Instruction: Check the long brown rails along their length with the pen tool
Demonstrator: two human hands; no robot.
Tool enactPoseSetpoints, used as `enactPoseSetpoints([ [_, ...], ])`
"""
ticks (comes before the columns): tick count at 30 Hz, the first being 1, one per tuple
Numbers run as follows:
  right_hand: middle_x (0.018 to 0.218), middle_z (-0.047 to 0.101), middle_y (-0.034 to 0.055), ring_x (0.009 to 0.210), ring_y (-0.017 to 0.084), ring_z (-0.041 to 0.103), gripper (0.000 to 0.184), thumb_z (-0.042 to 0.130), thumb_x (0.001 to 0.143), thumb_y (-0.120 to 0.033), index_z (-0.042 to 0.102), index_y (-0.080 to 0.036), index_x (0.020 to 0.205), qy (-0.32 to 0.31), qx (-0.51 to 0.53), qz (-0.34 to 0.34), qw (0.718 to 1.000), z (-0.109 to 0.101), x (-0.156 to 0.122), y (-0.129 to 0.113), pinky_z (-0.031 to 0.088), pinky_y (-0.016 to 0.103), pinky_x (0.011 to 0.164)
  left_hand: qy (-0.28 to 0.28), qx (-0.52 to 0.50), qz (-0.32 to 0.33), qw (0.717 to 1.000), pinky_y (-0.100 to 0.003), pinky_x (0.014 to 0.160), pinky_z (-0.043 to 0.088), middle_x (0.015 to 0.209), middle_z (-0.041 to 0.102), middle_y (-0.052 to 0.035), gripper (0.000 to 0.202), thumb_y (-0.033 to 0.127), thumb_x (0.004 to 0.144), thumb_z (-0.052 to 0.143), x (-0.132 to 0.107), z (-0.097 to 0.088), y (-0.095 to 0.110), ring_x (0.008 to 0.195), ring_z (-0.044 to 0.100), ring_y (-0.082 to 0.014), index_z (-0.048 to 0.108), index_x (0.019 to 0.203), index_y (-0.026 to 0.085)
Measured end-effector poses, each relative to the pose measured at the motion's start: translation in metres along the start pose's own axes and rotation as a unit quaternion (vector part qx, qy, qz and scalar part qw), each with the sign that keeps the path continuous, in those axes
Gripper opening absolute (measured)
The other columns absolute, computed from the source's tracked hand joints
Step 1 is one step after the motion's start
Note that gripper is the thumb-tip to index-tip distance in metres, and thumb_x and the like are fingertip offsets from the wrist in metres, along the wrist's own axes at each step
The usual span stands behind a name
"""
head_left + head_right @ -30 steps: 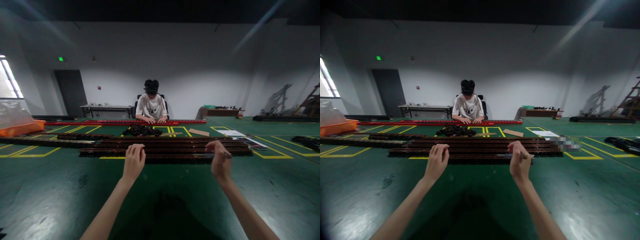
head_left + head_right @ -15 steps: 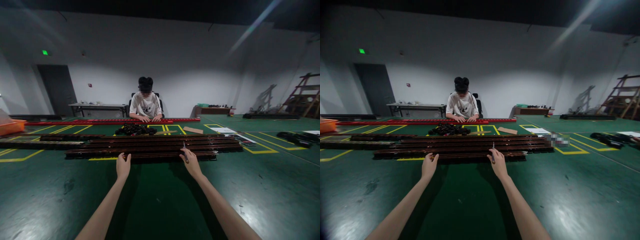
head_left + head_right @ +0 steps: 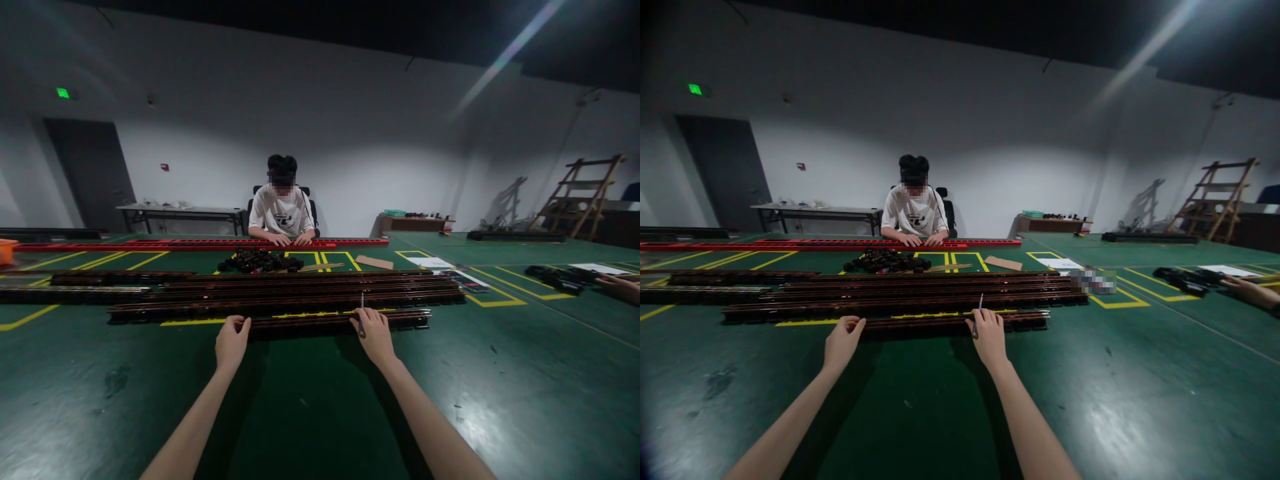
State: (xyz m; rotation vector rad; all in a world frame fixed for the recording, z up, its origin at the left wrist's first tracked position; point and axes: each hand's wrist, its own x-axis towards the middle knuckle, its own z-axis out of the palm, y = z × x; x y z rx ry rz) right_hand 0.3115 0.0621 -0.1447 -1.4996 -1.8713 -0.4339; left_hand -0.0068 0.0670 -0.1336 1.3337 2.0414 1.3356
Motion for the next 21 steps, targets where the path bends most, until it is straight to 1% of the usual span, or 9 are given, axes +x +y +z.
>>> enactPoseSetpoints([
  [4,0.095,0.065,0.0106,0.092,0.027,0.057,0.018,0.045,0.091,-0.027,0.059,-0.017,0.095,0.013,-0.006,0.011,1.000,-0.002,-0.001,-0.001,0.039,0.040,0.081,-0.012,-0.007,0.006,1.000,-0.036,0.072,0.050,0.096,0.063,-0.0109,0.022,0.031,0.076,0.051,-0.002,0.001,-0.001,0.087,0.061,-0.0247,0.058,0.090,0.015],
  [7,0.091,0.065,0.0091,0.088,0.024,0.058,0.019,0.045,0.091,-0.031,0.058,-0.018,0.092,0.019,0.008,0.010,1.000,-0.004,0.000,-0.002,0.039,0.037,0.080,-0.019,-0.012,0.010,1.000,-0.036,0.073,0.051,0.097,0.063,-0.0111,0.022,0.027,0.076,0.050,-0.004,0.002,-0.001,0.088,0.061,-0.0243,0.059,0.092,0.014],
  [10,0.083,0.064,0.0064,0.081,0.022,0.059,0.023,0.044,0.091,-0.038,0.056,-0.019,0.085,0.048,0.074,0.006,0.996,-0.010,0.002,-0.007,0.039,0.035,0.078,-0.025,-0.018,0.014,0.999,-0.036,0.076,0.051,0.098,0.063,-0.0105,0.022,0.026,0.076,0.050,-0.004,0.001,-0.001,0.090,0.061,-0.0237,0.060,0.093,0.015],
  [13,0.068,0.060,0.0017,0.069,0.019,0.057,0.029,0.045,0.088,-0.044,0.052,-0.021,0.071,0.087,0.175,0.028,0.980,-0.016,0.007,-0.021,0.039,0.033,0.073,-0.027,-0.025,0.018,0.999,-0.037,0.077,0.051,0.099,0.063,-0.0101,0.022,0.025,0.077,0.049,-0.005,0.000,0.001,0.091,0.061,-0.0237,0.060,0.093,0.015],
  [15,0.055,0.052,-0.0025,0.054,0.015,0.052,0.033,0.044,0.088,-0.044,0.046,-0.022,0.064,0.089,0.271,0.082,0.955,-0.019,0.010,-0.033,0.040,0.030,0.064,-0.029,-0.028,0.023,0.999,-0.036,0.079,0.050,0.098,0.064,-0.0102,0.022,0.025,0.077,0.048,-0.006,0.000,0.002,0.092,0.061,-0.0236,0.061,0.093,0.015],
  [16,0.052,0.050,-0.0035,0.050,0.014,0.050,0.032,0.041,0.089,-0.043,0.045,-0.022,0.065,0.088,0.335,0.119,0.931,-0.020,0.011,-0.040,0.039,0.028,0.057,-0.030,-0.030,0.024,0.999,-0.036,0.079,0.050,0.098,0.064,-0.0105,0.022,0.024,0.077,0.048,-0.006,0.000,0.002,0.092,0.061,-0.0235,0.061,0.093,0.014],
  [17,0.050,0.051,-0.0042,0.048,0.014,0.051,0.028,0.042,0.089,-0.043,0.046,-0.022,0.070,0.073,0.398,0.145,0.903,-0.021,0.013,-0.047,0.040,0.027,0.054,-0.031,-0.032,0.025,0.999,-0.036,0.079,0.050,0.098,0.064,-0.0108,0.023,0.024,0.077,0.048,-0.006,0.001,0.003,0.092,0.061,-0.0235,0.061,0.093,0.014],
  [19,0.051,0.055,-0.0048,0.052,0.016,0.056,0.021,0.047,0.086,-0.042,0.050,-0.021,0.085,0.046,0.488,0.164,0.856,-0.021,0.017,-0.061,0.043,0.029,0.057,-0.031,-0.035,0.026,0.999,-0.035,0.079,0.050,0.099,0.064,-0.0112,0.023,0.024,0.078,0.048,-0.006,0.001,0.003,0.092,0.061,-0.0233,0.061,0.093,0.014],
  [21,0.061,0.064,-0.0011,0.062,0.018,0.063,0.023,0.052,0.083,-0.042,0.053,-0.020,0.091,-0.004,0.556,0.158,0.816,-0.020,0.021,-0.073,0.047,0.031,0.065,-0.030,-0.037,0.025,0.999,-0.035,0.077,0.050,0.097,0.064,-0.0107,0.022,0.024,0.078,0.048,-0.006,0.002,0.002,0.091,0.061,-0.0232,0.061,0.093,0.014],
])
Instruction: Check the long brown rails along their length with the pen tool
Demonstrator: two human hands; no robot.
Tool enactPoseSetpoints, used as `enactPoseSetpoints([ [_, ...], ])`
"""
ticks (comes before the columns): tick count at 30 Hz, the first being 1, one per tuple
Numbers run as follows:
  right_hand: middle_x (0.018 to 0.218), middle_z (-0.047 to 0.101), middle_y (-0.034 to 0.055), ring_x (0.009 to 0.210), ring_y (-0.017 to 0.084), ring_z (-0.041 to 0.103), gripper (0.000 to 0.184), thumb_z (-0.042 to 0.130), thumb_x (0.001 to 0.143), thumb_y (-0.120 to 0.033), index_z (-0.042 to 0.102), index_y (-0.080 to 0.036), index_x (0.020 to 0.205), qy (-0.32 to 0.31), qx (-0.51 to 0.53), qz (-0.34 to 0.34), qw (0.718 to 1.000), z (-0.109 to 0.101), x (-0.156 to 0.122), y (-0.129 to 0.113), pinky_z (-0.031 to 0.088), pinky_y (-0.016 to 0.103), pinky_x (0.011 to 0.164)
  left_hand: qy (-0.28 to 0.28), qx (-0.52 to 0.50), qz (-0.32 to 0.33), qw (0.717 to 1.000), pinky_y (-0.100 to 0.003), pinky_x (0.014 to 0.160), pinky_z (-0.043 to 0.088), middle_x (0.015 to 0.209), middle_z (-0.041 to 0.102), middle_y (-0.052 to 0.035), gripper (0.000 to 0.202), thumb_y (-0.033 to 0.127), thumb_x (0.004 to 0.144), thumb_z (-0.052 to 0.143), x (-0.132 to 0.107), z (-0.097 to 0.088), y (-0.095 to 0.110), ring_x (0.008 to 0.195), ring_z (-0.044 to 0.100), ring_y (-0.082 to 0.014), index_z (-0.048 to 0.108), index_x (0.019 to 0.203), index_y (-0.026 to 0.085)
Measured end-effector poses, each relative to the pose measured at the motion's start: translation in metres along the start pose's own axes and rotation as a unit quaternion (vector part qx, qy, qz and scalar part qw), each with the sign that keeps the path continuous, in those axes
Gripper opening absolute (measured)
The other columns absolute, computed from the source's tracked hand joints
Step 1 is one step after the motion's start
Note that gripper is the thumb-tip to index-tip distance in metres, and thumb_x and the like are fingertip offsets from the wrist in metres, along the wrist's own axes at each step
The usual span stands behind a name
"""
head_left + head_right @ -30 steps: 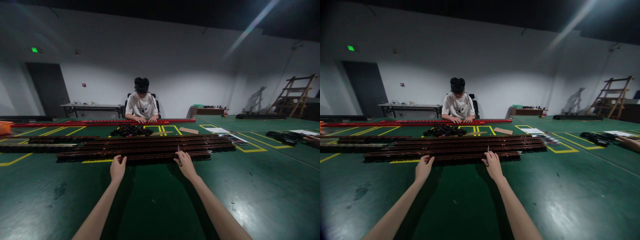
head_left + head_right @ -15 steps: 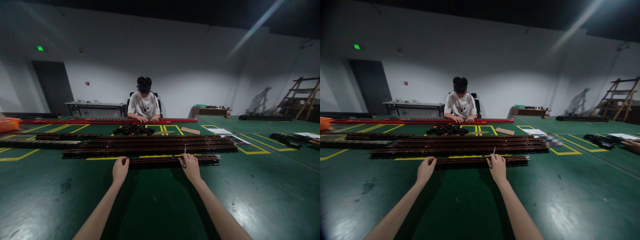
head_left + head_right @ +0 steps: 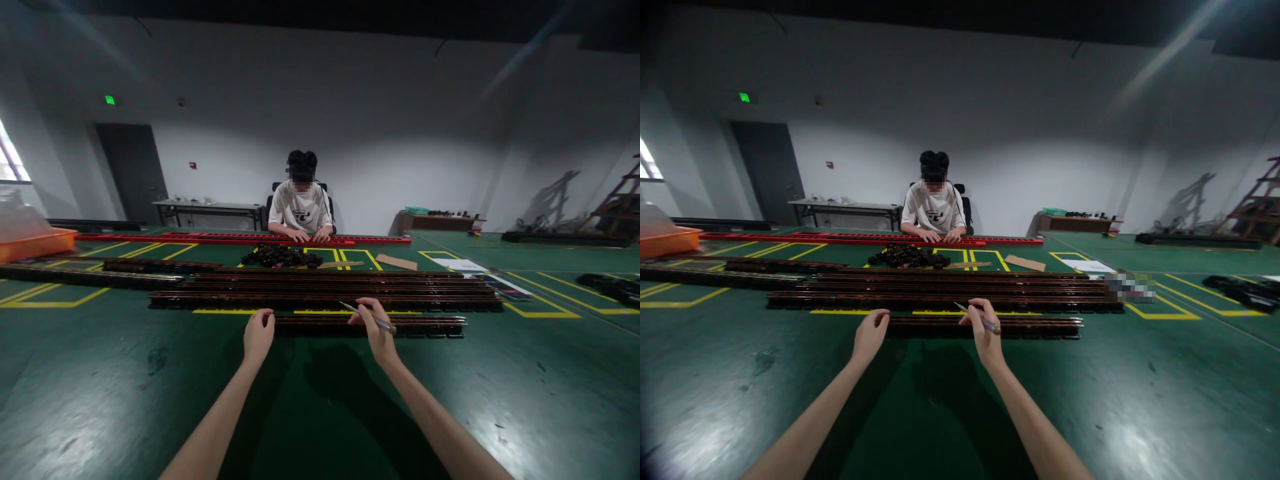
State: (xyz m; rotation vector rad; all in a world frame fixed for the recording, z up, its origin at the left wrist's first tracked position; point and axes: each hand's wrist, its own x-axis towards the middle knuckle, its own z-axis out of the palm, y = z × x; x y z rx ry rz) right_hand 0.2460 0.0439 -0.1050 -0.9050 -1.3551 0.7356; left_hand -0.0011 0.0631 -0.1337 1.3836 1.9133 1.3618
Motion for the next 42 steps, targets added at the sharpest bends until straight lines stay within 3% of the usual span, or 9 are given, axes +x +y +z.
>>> enactPoseSetpoints([
  [4,0.080,0.070,0.0053,0.077,0.020,0.066,0.028,0.060,0.077,-0.042,0.061,-0.018,0.090,-0.101,0.041,0.054,0.993,0.025,0.002,-0.002,0.049,0.033,0.070,0.003,-0.002,-0.005,1.000,-0.035,0.072,0.051,0.095,0.066,-0.0101,0.023,0.024,0.079,0.045,0.000,0.000,-0.001,0.084,0.063,-0.0225,0.061,0.093,0.015],
  [7,0.072,0.067,0.0026,0.069,0.018,0.064,0.026,0.065,0.073,-0.041,0.064,-0.018,0.083,-0.131,0.015,0.062,0.989,0.044,0.002,0.001,0.049,0.032,0.065,0.007,-0.001,-0.009,1.000,-0.034,0.068,0.051,0.094,0.067,-0.0092,0.026,0.025,0.082,0.041,-0.001,-0.002,-0.002,0.078,0.064,-0.0219,0.061,0.094,0.017],
  [13,0.060,0.055,-0.0036,0.055,0.012,0.054,0.021,0.062,0.077,-0.039,0.059,-0.018,0.073,-0.145,0.033,0.051,0.988,0.075,0.000,0.011,0.045,0.026,0.057,0.009,0.006,-0.015,1.000,-0.033,0.070,0.051,0.095,0.067,-0.0090,0.026,0.024,0.084,0.040,0.000,-0.002,-0.004,0.085,0.064,-0.0229,0.063,0.093,0.017],
  [19,0.065,0.061,-0.0006,0.062,0.016,0.062,0.012,0.059,0.076,-0.031,0.055,-0.019,0.075,-0.167,0.012,0.022,0.986,0.092,-0.001,0.015,0.049,0.028,0.058,0.000,0.021,0.019,1.000,-0.033,0.078,0.049,0.096,0.067,-0.0087,0.025,0.023,0.084,0.041,0.000,-0.001,-0.002,0.090,0.062,-0.0222,0.064,0.089,0.017],
  [24,0.071,0.065,0.0025,0.064,0.018,0.062,0.007,0.058,0.076,-0.026,0.059,-0.020,0.075,-0.108,-0.083,-0.040,0.990,0.092,-0.006,0.014,0.050,0.030,0.060,-0.028,0.032,0.057,0.997,-0.032,0.085,0.046,0.096,0.066,-0.0086,0.024,0.018,0.083,0.041,-0.002,0.001,0.004,0.093,0.060,-0.0208,0.065,0.086,0.017],
  [28,0.081,0.067,0.0047,0.072,0.019,0.064,0.013,0.050,0.085,-0.030,0.057,-0.020,0.088,-0.066,-0.132,-0.086,0.985,0.084,-0.003,0.018,0.050,0.031,0.065,-0.046,0.028,0.062,0.997,-0.034,0.086,0.045,0.099,0.065,-0.0095,0.025,0.017,0.083,0.039,-0.003,0.002,0.009,0.094,0.060,-0.0212,0.064,0.087,0.016],
  [31,0.094,0.068,0.0066,0.088,0.020,0.064,0.016,0.041,0.090,-0.026,0.055,-0.021,0.096,-0.068,-0.226,-0.152,0.960,0.074,0.000,0.025,0.046,0.037,0.084,-0.065,0.014,0.055,0.996,-0.033,0.082,0.047,0.097,0.065,-0.0082,0.025,0.018,0.083,0.039,-0.007,0.003,0.010,0.092,0.060,-0.0212,0.064,0.087,0.016],
  [35,0.089,0.068,0.0098,0.088,0.024,0.064,0.018,0.036,0.092,-0.020,0.053,-0.019,0.098,-0.073,-0.405,-0.175,0.894,0.058,-0.001,0.035,0.043,0.044,0.087,-0.084,-0.007,0.037,0.996,-0.030,0.069,0.050,0.094,0.065,-0.0068,0.026,0.019,0.085,0.037,-0.014,0.006,0.010,0.084,0.062,-0.0204,0.063,0.085,0.018],
  [42,0.083,0.068,0.0080,0.079,0.024,0.065,0.013,0.040,0.092,-0.024,0.052,-0.022,0.087,-0.090,-0.436,-0.182,0.877,0.048,-0.008,0.042,0.046,0.043,0.082,-0.090,-0.031,0.018,0.995,-0.028,0.060,0.049,0.091,0.065,-0.0056,0.026,0.022,0.086,0.037,-0.018,0.006,0.008,0.075,0.061,-0.0185,0.062,0.084,0.019],
])
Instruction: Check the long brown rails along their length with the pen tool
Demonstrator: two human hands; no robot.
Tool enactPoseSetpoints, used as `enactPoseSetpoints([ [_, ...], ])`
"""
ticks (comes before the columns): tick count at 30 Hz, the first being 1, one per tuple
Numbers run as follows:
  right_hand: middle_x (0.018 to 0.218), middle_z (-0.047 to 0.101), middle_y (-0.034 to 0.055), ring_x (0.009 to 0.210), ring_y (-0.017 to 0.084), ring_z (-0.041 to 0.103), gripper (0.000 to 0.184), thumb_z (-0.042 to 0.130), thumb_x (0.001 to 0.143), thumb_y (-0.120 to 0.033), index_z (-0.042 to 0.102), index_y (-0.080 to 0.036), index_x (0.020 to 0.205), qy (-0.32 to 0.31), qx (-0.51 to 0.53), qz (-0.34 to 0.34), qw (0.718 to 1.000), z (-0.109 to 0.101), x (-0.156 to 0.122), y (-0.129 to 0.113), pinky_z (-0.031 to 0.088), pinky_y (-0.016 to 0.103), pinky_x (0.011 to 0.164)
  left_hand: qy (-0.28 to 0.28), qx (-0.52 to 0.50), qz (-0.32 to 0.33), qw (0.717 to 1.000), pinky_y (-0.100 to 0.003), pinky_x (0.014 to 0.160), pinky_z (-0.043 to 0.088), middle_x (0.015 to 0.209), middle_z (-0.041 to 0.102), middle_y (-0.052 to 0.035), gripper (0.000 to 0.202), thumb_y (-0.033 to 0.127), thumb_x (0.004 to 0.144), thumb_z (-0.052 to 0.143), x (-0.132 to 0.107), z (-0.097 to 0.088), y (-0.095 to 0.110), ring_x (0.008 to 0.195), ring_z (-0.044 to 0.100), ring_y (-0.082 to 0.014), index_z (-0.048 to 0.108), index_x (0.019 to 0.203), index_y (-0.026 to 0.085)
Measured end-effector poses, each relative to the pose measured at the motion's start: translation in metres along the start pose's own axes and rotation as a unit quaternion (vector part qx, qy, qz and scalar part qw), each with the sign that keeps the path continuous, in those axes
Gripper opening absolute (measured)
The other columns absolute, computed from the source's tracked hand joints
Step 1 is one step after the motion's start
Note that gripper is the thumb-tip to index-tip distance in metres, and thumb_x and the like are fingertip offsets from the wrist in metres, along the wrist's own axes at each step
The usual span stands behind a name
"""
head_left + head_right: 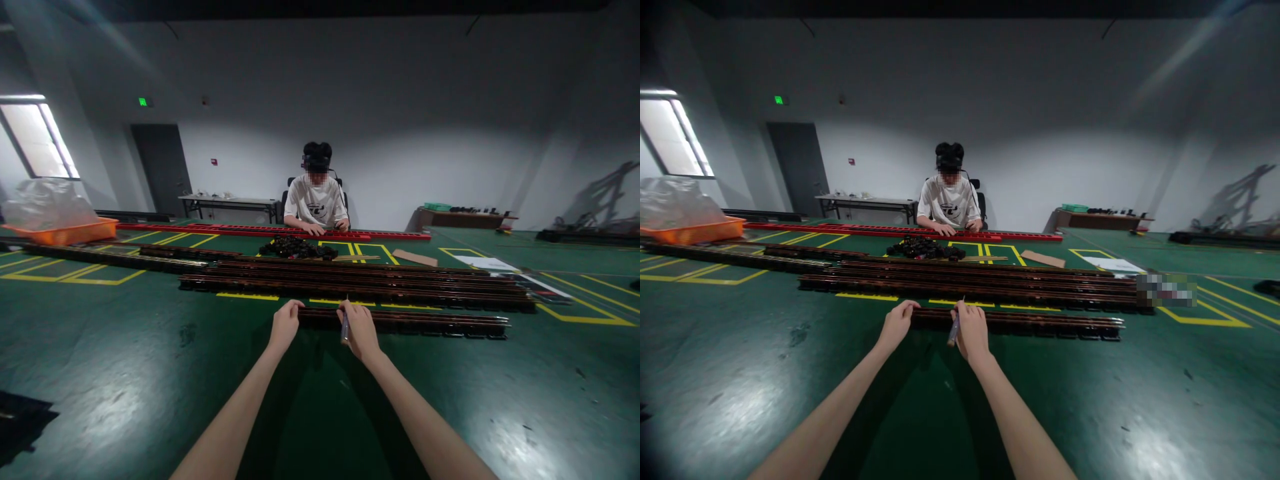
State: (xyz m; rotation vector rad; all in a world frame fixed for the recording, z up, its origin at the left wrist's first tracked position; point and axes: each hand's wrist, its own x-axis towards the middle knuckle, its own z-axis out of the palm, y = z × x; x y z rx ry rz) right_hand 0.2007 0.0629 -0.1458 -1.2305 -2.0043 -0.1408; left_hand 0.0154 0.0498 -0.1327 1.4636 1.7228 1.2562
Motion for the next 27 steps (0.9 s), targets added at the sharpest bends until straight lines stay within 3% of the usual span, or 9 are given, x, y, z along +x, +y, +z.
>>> enactPoseSetpoints([
  [8,0.086,0.067,0.0070,0.081,0.022,0.064,0.015,0.040,0.092,-0.026,0.053,-0.021,0.096,-0.008,0.026,-0.006,1.000,0.001,0.003,0.007,0.044,0.040,0.083,-0.006,0.007,0.007,1.000,-0.027,0.060,0.047,0.084,0.065,-0.0038,0.024,0.023,0.085,0.041,0.004,-0.004,0.002,0.067,0.059,-0.0166,0.064,0.086,0.018],
  [19,0.100,0.067,0.0063,0.092,0.024,0.062,0.019,0.044,0.090,-0.029,0.059,-0.025,0.102,0.007,0.091,-0.013,0.996,0.025,0.014,0.035,0.047,0.040,0.082,-0.014,-0.001,0.009,1.000,-0.025,0.047,0.040,0.069,0.061,-0.0014,0.025,0.023,0.083,0.039,0.029,0.001,-0.003,0.051,0.051,-0.0138,0.063,0.087,0.018],
  [22,0.104,0.066,0.0088,0.099,0.025,0.061,0.025,0.039,0.092,-0.032,0.060,-0.023,0.104,0.019,0.123,-0.008,0.992,0.017,0.021,0.032,0.046,0.041,0.086,-0.017,-0.001,0.013,1.000,-0.026,0.052,0.044,0.076,0.063,-0.0026,0.024,0.022,0.083,0.038,0.034,0.001,-0.003,0.056,0.055,-0.0150,0.062,0.084,0.018],
  [25,0.105,0.067,0.0080,0.098,0.020,0.062,0.031,0.037,0.094,-0.035,0.056,-0.020,0.113,0.016,0.195,-0.013,0.981,0.003,0.032,0.019,0.048,0.034,0.087,-0.011,-0.001,0.025,1.000,-0.029,0.067,0.047,0.083,0.064,-0.0038,0.023,0.020,0.082,0.038,0.039,0.002,-0.003,0.073,0.060,-0.0176,0.061,0.081,0.018],
  [27,0.097,0.069,0.0067,0.093,0.020,0.064,0.029,0.041,0.092,-0.037,0.061,-0.021,0.106,0.016,0.289,0.016,0.957,-0.005,0.040,0.005,0.048,0.032,0.084,-0.008,-0.002,0.037,0.999,-0.031,0.078,0.046,0.087,0.065,-0.0039,0.023,0.018,0.081,0.038,0.042,0.002,-0.004,0.085,0.060,-0.0185,0.061,0.078,0.018],
])
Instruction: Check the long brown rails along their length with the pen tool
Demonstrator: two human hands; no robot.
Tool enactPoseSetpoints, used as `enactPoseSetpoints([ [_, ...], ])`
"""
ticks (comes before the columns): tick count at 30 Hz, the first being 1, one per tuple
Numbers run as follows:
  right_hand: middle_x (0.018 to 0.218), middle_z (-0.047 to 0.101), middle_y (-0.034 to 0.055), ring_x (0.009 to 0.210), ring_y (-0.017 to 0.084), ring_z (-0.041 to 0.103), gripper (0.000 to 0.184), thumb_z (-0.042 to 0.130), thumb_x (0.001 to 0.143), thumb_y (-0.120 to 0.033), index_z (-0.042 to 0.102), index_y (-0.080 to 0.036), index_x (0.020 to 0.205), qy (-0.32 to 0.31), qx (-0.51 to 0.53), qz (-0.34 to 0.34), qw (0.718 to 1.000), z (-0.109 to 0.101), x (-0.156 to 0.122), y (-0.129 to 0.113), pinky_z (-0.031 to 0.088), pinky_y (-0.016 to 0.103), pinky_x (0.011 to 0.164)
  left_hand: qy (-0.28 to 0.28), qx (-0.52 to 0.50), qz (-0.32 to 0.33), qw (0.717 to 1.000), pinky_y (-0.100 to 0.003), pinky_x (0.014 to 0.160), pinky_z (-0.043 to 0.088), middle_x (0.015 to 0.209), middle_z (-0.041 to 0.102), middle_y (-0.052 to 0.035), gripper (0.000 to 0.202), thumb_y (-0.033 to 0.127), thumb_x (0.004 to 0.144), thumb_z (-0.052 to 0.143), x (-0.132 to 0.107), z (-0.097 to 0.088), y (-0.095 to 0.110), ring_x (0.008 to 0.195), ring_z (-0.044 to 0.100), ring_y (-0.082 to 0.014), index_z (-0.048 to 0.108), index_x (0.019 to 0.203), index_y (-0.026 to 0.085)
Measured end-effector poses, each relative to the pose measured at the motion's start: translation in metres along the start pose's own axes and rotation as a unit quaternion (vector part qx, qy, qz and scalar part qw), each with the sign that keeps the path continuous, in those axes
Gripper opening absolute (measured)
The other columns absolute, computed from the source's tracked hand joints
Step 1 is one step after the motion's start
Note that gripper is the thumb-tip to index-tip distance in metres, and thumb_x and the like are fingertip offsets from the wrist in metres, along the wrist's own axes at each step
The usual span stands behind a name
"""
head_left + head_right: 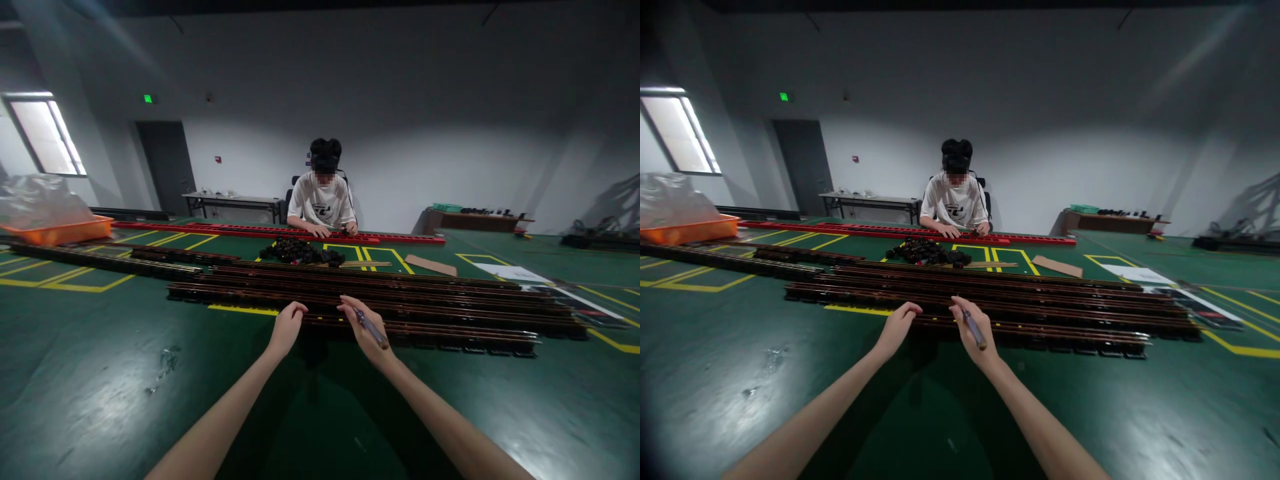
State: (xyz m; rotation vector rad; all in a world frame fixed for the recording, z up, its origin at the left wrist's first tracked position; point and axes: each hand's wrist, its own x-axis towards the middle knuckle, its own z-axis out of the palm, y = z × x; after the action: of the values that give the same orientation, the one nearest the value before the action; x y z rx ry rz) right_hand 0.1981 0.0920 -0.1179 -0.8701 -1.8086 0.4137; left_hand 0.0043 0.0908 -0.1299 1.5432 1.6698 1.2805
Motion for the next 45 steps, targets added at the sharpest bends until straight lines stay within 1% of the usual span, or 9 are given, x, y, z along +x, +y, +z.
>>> enactPoseSetpoints([
  [3,0.076,0.066,0.0031,0.078,0.019,0.064,0.028,0.044,0.090,-0.038,0.066,-0.022,0.096,-0.013,0.049,0.037,0.998,0.009,0.008,-0.020,0.049,0.031,0.075,-0.003,-0.004,0.006,1.000,-0.032,0.083,0.045,0.090,0.065,-0.0040,0.020,0.019,0.078,0.041,0.006,-0.001,-0.003,0.090,0.059,-0.0189,0.061,0.079,0.018],
  [6,0.071,0.059,0.0026,0.068,0.017,0.059,0.032,0.043,0.089,-0.037,0.066,-0.020,0.074,-0.063,0.057,0.038,0.996,0.022,0.009,-0.028,0.047,0.027,0.064,-0.005,-0.012,0.006,1.000,-0.031,0.081,0.046,0.089,0.066,-0.0042,0.017,0.021,0.076,0.046,0.008,-0.003,-0.006,0.087,0.060,-0.0192,0.062,0.081,0.018],
  [7,0.069,0.058,0.0022,0.066,0.016,0.058,0.032,0.042,0.089,-0.035,0.064,-0.020,0.071,-0.076,0.061,0.040,0.994,0.027,0.009,-0.028,0.046,0.027,0.062,-0.007,-0.016,0.006,1.000,-0.031,0.080,0.046,0.089,0.066,-0.0044,0.017,0.022,0.076,0.046,0.008,-0.004,-0.007,0.086,0.060,-0.0192,0.062,0.082,0.018],
  [12,0.064,0.057,-0.0008,0.061,0.015,0.058,0.018,0.044,0.088,-0.033,0.051,-0.020,0.077,-0.085,0.100,0.066,0.989,0.041,0.002,-0.018,0.044,0.025,0.059,-0.010,-0.033,-0.006,0.999,-0.032,0.083,0.045,0.091,0.065,-0.0056,0.020,0.025,0.077,0.045,0.006,-0.003,-0.010,0.089,0.059,-0.0197,0.063,0.083,0.017],
  [14,0.065,0.059,-0.0004,0.062,0.015,0.058,0.017,0.047,0.086,-0.033,0.050,-0.020,0.076,-0.087,0.078,0.065,0.991,0.042,0.000,-0.017,0.043,0.026,0.061,-0.005,-0.041,-0.003,0.999,-0.032,0.084,0.044,0.090,0.065,-0.0054,0.020,0.025,0.077,0.045,0.005,-0.003,-0.010,0.089,0.059,-0.0197,0.063,0.082,0.017],
  [23,0.068,0.060,0.0006,0.063,0.015,0.057,0.012,0.051,0.083,-0.027,0.056,-0.020,0.075,-0.109,0.043,0.039,0.992,0.036,0.000,-0.024,0.043,0.025,0.059,0.004,-0.042,0.000,0.999,-0.036,0.086,0.042,0.089,0.065,-0.0053,0.021,0.024,0.077,0.043,0.002,-0.005,-0.009,0.090,0.059,-0.0211,0.063,0.079,0.018],
  [30,0.074,0.065,0.0028,0.067,0.016,0.061,0.013,0.054,0.083,-0.028,0.062,-0.019,0.078,-0.110,0.046,0.022,0.993,0.034,0.001,-0.025,0.046,0.026,0.062,0.001,-0.044,-0.005,0.999,-0.035,0.085,0.043,0.092,0.065,-0.0055,0.025,0.020,0.077,0.039,0.002,-0.005,-0.009,0.091,0.058,-0.0200,0.063,0.083,0.017],
  [38,0.070,0.066,0.0022,0.065,0.016,0.062,0.011,0.055,0.082,-0.027,0.062,-0.019,0.077,-0.086,0.060,0.059,0.993,0.032,-0.002,-0.023,0.046,0.026,0.060,-0.005,-0.040,-0.011,0.999,-0.034,0.087,0.043,0.096,0.064,-0.0062,0.027,0.017,0.078,0.037,0.000,-0.006,-0.005,0.093,0.057,-0.0188,0.063,0.085,0.017],
  [45,0.067,0.064,0.0020,0.061,0.016,0.060,0.016,0.052,0.083,-0.030,0.060,-0.019,0.075,-0.067,0.037,0.086,0.993,0.029,-0.006,-0.020,0.043,0.025,0.056,0.000,-0.037,0.003,0.999,-0.033,0.086,0.044,0.094,0.065,-0.0055,0.028,0.019,0.079,0.037,0.001,-0.004,-0.010,0.091,0.058,-0.0187,0.064,0.086,0.017],
])
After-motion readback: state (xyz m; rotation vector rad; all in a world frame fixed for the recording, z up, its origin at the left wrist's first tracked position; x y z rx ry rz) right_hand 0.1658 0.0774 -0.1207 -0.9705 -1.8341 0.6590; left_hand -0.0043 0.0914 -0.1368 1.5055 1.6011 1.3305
